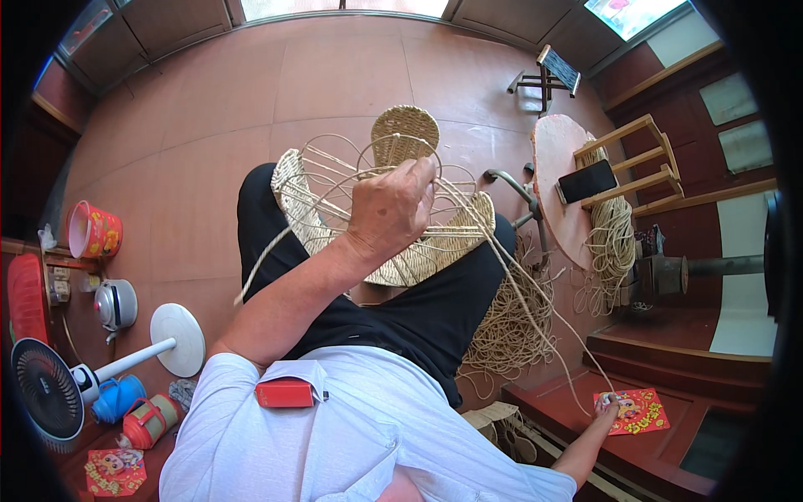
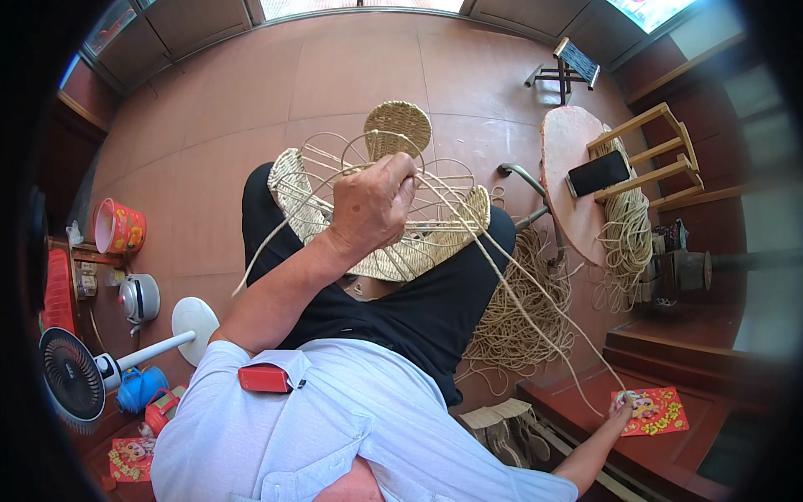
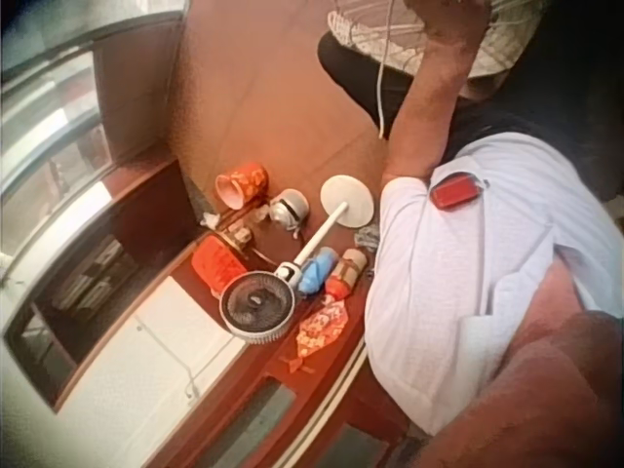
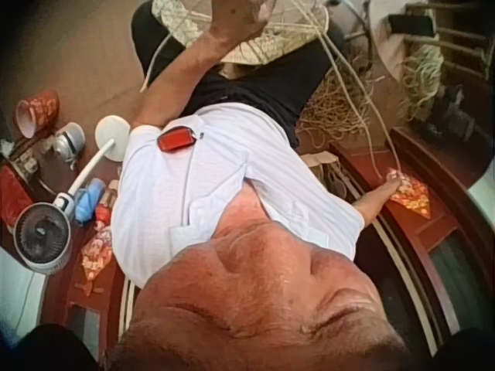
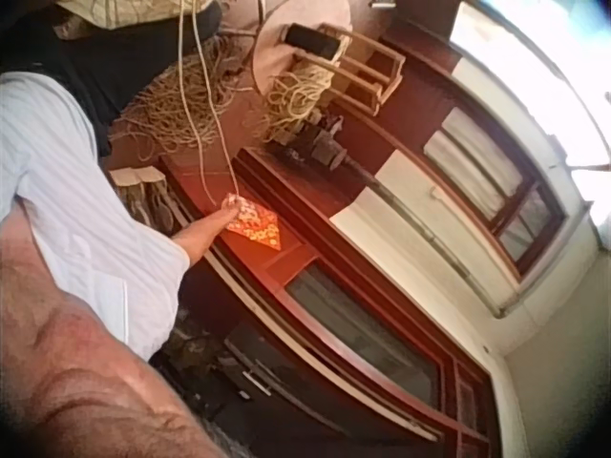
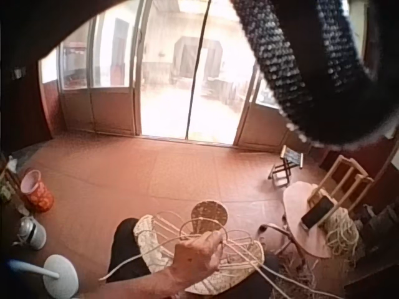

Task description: Weaving a straw basket or decorative wicker object by hand.

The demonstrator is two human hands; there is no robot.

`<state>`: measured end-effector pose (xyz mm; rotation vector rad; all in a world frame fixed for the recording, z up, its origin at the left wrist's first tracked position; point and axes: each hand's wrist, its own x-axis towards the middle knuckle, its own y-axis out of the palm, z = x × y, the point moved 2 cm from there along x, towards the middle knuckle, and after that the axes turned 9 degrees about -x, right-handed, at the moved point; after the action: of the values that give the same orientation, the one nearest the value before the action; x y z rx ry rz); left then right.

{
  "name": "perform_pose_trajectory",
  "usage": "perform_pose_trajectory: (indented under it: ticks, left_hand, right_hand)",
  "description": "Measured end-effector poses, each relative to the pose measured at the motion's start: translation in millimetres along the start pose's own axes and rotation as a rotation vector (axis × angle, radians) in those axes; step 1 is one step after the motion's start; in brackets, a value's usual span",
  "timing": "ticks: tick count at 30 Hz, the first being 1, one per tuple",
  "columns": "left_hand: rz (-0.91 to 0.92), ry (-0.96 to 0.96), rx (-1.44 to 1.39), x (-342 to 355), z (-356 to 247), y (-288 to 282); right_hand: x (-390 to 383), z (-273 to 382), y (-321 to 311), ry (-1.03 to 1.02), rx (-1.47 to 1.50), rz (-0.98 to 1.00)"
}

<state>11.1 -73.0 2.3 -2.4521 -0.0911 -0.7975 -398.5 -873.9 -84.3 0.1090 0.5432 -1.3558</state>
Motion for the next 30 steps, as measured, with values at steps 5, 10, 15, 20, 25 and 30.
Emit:
perform_pose_trajectory:
  ticks: [5, 10, 15, 20, 25, 30]
  left_hand:
    - [0.013, 0.035, -0.019, 4, -4, 10]
    - [0.026, -0.068, 0.005, 0, -3, 2]
    - [0.041, -0.066, -0.011, 3, -5, 6]
    - [0.028, -0.071, 0.007, 2, -4, 7]
    - [0.002, -0.066, 0.015, 1, 2, 4]
    - [-0.004, -0.095, -0.027, 4, 4, 3]
  right_hand:
    - [-88, -9, 87, -0.061, -0.998, 0.397]
    - [-259, -3, 320, -1.061, -0.873, 0.814]
    - [-467, 2, 454, -1.345, -0.620, 1.004]
    - [-518, -22, 517, -1.491, -0.599, 1.183]
    - [-465, -22, 497, -1.171, -0.538, 1.043]
    - [-285, -4, 412, -1.126, -1.034, 0.363]
